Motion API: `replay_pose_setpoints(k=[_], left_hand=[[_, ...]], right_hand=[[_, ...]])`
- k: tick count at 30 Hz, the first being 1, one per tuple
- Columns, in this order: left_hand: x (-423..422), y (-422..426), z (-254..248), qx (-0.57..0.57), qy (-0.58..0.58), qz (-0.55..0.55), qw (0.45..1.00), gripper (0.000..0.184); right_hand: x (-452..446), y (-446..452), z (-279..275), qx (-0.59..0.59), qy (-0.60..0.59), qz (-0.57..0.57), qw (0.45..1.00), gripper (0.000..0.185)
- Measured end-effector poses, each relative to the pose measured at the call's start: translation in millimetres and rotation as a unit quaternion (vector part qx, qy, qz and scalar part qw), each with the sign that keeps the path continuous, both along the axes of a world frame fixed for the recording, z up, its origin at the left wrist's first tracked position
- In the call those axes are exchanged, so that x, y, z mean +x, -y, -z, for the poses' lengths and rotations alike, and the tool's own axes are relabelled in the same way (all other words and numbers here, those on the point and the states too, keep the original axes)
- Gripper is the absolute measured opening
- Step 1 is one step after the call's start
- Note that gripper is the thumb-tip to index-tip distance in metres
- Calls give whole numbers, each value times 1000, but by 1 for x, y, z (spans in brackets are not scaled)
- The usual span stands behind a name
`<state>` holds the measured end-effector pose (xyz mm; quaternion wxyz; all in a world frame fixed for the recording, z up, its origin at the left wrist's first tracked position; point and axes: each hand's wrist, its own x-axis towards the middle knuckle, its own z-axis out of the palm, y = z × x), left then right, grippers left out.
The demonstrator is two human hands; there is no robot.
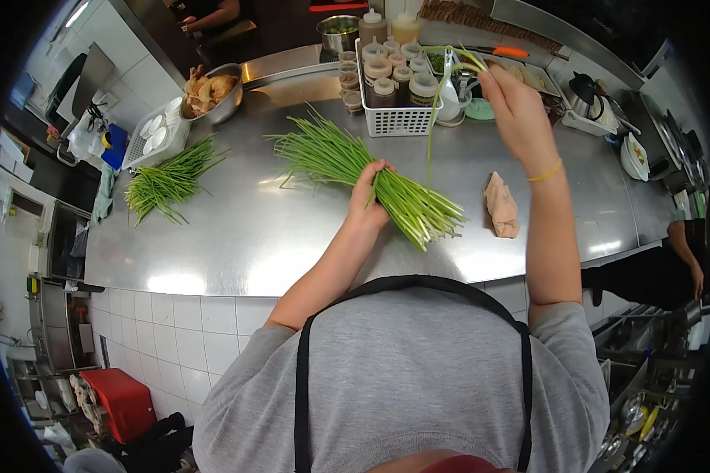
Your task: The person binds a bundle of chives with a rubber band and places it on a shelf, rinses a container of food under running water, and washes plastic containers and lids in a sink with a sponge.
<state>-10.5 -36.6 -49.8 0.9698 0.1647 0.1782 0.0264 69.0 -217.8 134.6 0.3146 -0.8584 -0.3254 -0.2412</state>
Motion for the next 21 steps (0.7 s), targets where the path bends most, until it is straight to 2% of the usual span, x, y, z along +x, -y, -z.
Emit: replay_pose_setpoints(k=[2,4,7,8,9,10,12,14,21], left_hand=[[-2,0,3,-15,-2,-1,1000,9],[-6,-2,8,-32,-6,-4,999,8],[-2,-3,15,-29,-3,12,1000,9],[-1,-1,17,-36,-14,0,999,8],[0,0,17,-43,-24,-12,999,8],[2,1,14,-43,-22,-10,999,8],[1,3,4,-10,8,-1,1000,10],[2,0,1,-11,22,16,1000,11],[-7,9,-17,-8,47,55,997,18]], right_hand=[[11,-9,-6,34,18,-1,999,31],[22,-10,-22,139,61,27,988,30],[23,-21,-32,133,109,19,985,29],[17,-28,-24,127,103,-36,986,28],[12,-33,-9,58,106,-54,991,25],[6,-40,9,-33,-6,-54,998,24],[-10,-53,45,-150,-101,-63,981,25],[-18,-50,78,-185,-114,-137,966,26],[-30,-38,89,-248,-189,-130,941,27]])
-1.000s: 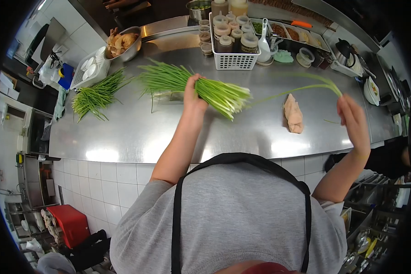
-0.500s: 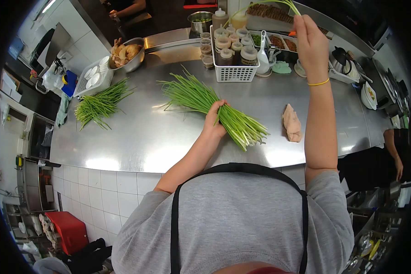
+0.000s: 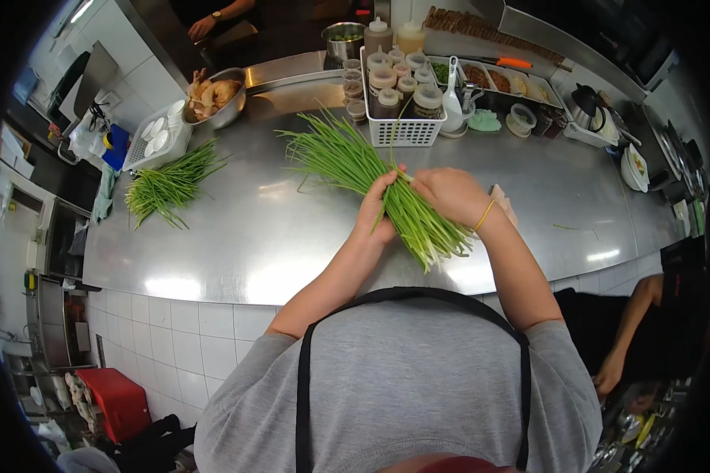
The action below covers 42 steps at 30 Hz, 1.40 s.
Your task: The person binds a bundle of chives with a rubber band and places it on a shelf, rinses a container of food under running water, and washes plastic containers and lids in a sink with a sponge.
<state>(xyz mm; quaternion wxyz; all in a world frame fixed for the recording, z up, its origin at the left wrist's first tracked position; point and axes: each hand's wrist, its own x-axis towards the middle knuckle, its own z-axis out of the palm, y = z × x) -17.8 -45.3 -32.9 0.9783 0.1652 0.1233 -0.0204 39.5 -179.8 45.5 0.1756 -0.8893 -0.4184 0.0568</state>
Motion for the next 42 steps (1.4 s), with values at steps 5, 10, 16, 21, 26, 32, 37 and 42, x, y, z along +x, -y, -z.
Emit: replay_pose_setpoints(k=[5,10,16,21,26,32,37,42], left_hand=[[7,-6,10,-7,-15,-28,999,15],[5,-16,5,-34,17,-17,999,12],[-4,-14,-15,-10,0,-74,997,12],[-4,-26,-25,28,39,-26,999,18],[-11,-12,-54,185,86,-33,978,28],[-14,-27,-62,288,154,-21,945,67],[-17,-42,-53,303,212,7,929,35],[-12,-47,-33,336,148,0,930,35]], right_hand=[[-11,10,-9,-42,-26,-50,998,30],[-26,22,-16,0,-52,-61,997,28],[-33,32,-17,18,-75,-60,995,25],[-35,36,-32,185,-8,-20,983,57],[-25,26,13,392,-313,-112,858,81],[-12,35,39,437,-392,-27,809,53],[6,73,29,357,-245,178,884,20],[27,129,83,230,-246,244,909,16]])
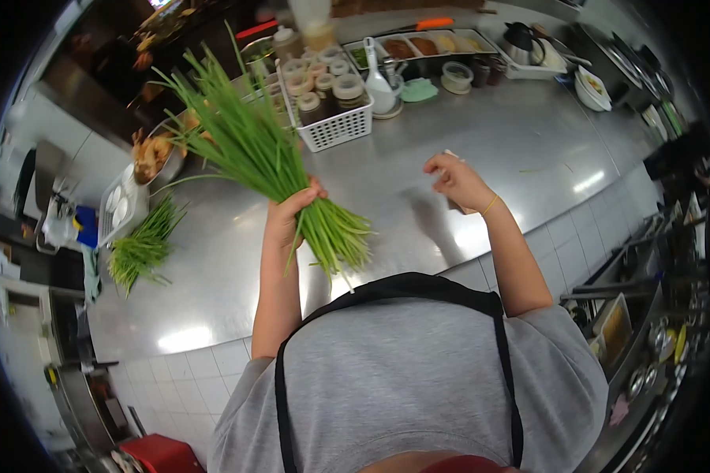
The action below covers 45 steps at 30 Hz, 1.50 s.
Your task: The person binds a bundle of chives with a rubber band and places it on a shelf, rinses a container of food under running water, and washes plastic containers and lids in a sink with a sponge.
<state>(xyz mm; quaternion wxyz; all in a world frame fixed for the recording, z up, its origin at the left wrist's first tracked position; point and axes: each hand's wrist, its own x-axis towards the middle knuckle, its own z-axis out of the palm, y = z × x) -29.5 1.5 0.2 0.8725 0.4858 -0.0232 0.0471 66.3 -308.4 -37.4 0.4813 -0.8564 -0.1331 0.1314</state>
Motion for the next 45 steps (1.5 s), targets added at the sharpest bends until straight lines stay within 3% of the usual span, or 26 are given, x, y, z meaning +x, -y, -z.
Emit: replay_pose_setpoints(k=[1,2,3,4,6,9,11,12,14,17,20,23,24,25,26,28,30,32,35,36,37,39,40,43,44,45], left_hand=[[0,0,1,-1,-2,12,1000,35],[-1,1,1,29,-24,-2,999,57],[-2,1,0,59,-45,-18,997,78],[-3,0,1,59,-47,-11,997,78],[-5,-3,1,84,-40,-35,995,77],[-9,-9,3,88,-49,-54,993,77],[-7,-17,11,72,-56,-70,993,78],[-7,-16,12,73,-59,-64,994,78],[-3,-11,12,59,-66,-87,992,76],[10,4,13,34,-75,-65,994,74],[25,18,10,32,-78,-38,996,74],[27,21,3,44,-74,-25,996,74],[25,18,1,45,-66,-28,996,74],[22,13,-1,51,-57,-34,996,76],[19,7,-1,53,-55,-35,996,76],[15,-6,2,83,-64,-62,993,77],[21,-9,5,100,-67,-64,991,78],[27,-1,2,95,-72,-69,990,77],[45,23,-3,81,-57,-56,994,76],[49,29,-5,73,-45,-46,995,76],[52,32,-5,65,-42,-39,996,76],[55,35,-6,72,-44,-32,996,76],[57,35,-8,78,-44,-26,996,75],[55,31,-14,115,-54,-29,992,74],[54,27,-14,117,-55,-29,991,74],[51,23,-14,120,-56,-41,990,75]], right_hand=[[1,10,1,-60,66,-82,993,22],[2,20,2,-120,131,-166,970,28],[5,30,1,-51,153,-120,980,42],[17,47,6,-53,150,-113,981,42],[44,89,22,-78,127,92,985,51],[46,126,24,-226,-20,53,972,60],[28,111,38,-154,67,-11,986,69],[14,90,37,-223,157,-1,962,73],[-2,52,56,-158,242,-6,957,65],[0,2,82,-177,312,12,934,29],[33,-3,99,-128,399,-70,905,21],[71,68,98,-176,407,69,894,18],[68,101,78,-323,326,154,875,15],[62,140,80,-116,182,364,906,16],[71,207,107,-244,343,363,832,20],[37,284,84,-447,190,489,725,25],[31,316,61,-402,253,528,704,26],[43,282,23,-297,345,491,743,27],[67,153,-6,-38,287,244,926,21],[73,103,9,51,317,131,938,19],[63,49,10,-81,419,42,903,15],[35,-44,47,-100,347,-31,932,18],[21,-69,79,-75,445,-90,888,18],[31,-69,102,-139,438,-138,877,15],[47,-40,96,-134,389,-65,909,14],[77,-3,122,-240,334,38,911,13]])
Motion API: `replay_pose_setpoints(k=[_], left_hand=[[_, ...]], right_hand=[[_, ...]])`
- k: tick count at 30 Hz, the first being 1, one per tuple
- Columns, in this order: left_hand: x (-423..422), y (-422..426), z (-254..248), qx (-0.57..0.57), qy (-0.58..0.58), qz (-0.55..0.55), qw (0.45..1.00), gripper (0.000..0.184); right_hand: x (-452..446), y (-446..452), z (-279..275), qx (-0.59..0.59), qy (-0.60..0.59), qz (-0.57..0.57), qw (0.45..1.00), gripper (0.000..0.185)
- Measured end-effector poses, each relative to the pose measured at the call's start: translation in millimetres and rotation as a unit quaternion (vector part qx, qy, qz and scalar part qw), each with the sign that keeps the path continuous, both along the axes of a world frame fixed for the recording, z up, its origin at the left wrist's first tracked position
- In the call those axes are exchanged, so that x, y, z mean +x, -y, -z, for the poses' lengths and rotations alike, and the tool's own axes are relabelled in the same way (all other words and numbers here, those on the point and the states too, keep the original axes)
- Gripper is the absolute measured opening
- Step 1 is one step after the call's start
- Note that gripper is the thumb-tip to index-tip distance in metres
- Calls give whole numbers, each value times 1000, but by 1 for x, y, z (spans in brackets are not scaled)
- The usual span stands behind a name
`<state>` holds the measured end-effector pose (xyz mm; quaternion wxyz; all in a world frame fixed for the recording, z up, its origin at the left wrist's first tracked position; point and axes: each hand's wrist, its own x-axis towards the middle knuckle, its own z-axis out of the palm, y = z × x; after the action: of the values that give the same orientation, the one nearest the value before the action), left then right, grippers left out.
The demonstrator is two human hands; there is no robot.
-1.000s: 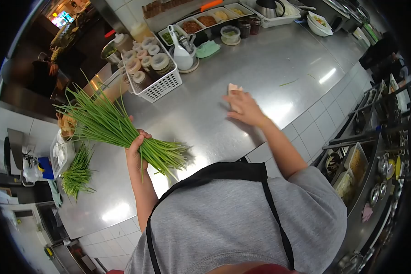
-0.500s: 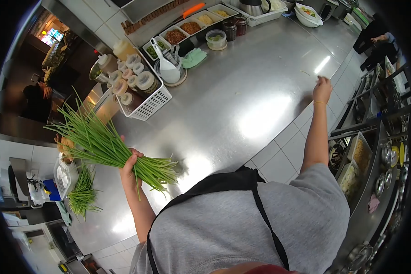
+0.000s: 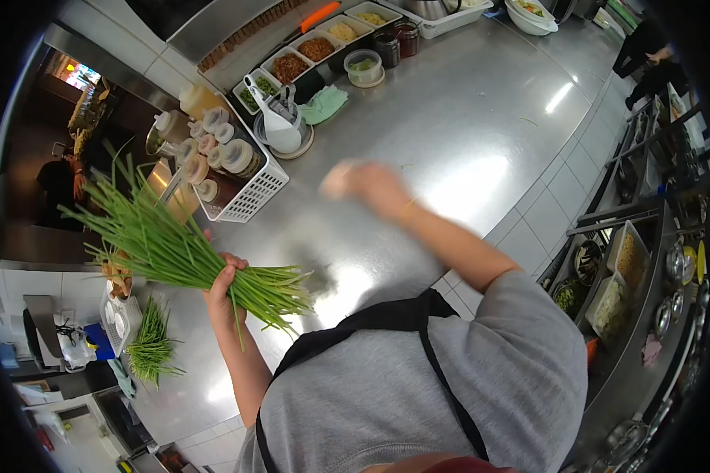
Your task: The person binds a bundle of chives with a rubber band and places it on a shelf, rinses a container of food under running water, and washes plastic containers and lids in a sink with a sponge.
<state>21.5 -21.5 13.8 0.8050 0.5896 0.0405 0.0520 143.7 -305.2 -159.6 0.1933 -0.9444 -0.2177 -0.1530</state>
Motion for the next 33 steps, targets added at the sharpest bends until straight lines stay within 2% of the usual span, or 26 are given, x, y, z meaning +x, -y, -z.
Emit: replay_pose_setpoints(k=[1,2,3,4,5,7,9,10,11,12,13,14,15,18,21,22,23,24,25,26,27,28,30,31,32,33], left_hand=[[-4,-5,0,4,1,-12,1000,76],[-7,-10,3,11,0,-22,1000,77],[-10,-15,5,9,4,-24,1000,77],[-12,-20,9,14,-5,-31,999,77],[-14,-22,11,19,-14,-38,999,77],[-10,-18,15,17,-20,-42,999,77],[-2,-7,17,-26,-24,-51,998,75],[4,4,14,-32,-24,-51,998,76],[8,12,12,-31,-24,-50,998,76],[13,19,9,-27,-9,-29,999,76],[15,25,6,-23,5,-9,1000,76],[16,31,1,-12,11,-6,1000,77],[18,32,0,-10,14,-8,1000,77],[18,30,6,-2,2,-12,1000,79],[11,33,10,4,-22,-51,998,81],[9,29,13,3,-22,-53,998,81],[4,24,20,6,-29,-59,998,82],[0,20,26,11,-38,-65,997,82],[-3,17,29,9,-39,-68,997,82],[-7,15,32,10,-43,-79,996,82],[-11,14,35,12,-49,-86,995,81],[-12,12,37,11,-54,-81,995,81],[-14,14,41,-4,-50,-87,995,79],[-15,18,40,-5,-53,-81,995,79],[-12,22,37,-7,-46,-69,997,78],[-11,25,33,-9,-38,-57,998,77]], right_hand=[[13,59,-6,30,-29,114,993,16],[29,120,-10,100,-55,278,954,21],[20,172,-37,295,-88,373,876,27],[42,265,26,255,4,407,877,28],[24,300,-10,-15,50,498,866,27],[17,327,-45,-49,230,473,849,25],[42,282,-87,110,258,328,902,23],[59,245,-90,134,215,305,918,23],[72,199,-84,351,105,236,900,23],[57,129,-128,496,-110,256,822,18],[102,105,-54,178,147,146,962,13],[99,57,-50,227,19,120,966,12],[92,26,-51,67,35,66,995,15],[107,23,-8,27,135,-19,990,16],[132,140,-4,20,28,243,969,17],[134,202,9,4,138,298,945,19],[124,265,8,-74,79,392,913,21],[99,319,0,-130,86,457,876,24],[85,381,-1,3,-33,553,833,27],[51,418,-10,-78,-81,586,802,28],[32,446,-26,-152,-170,612,757,28],[18,460,-27,-156,-174,616,752,28],[-12,483,-31,-46,0,565,824,30],[-19,466,-36,10,-29,492,870,30],[-26,440,-29,128,-86,493,856,28],[-39,412,-29,184,-74,415,888,26]])
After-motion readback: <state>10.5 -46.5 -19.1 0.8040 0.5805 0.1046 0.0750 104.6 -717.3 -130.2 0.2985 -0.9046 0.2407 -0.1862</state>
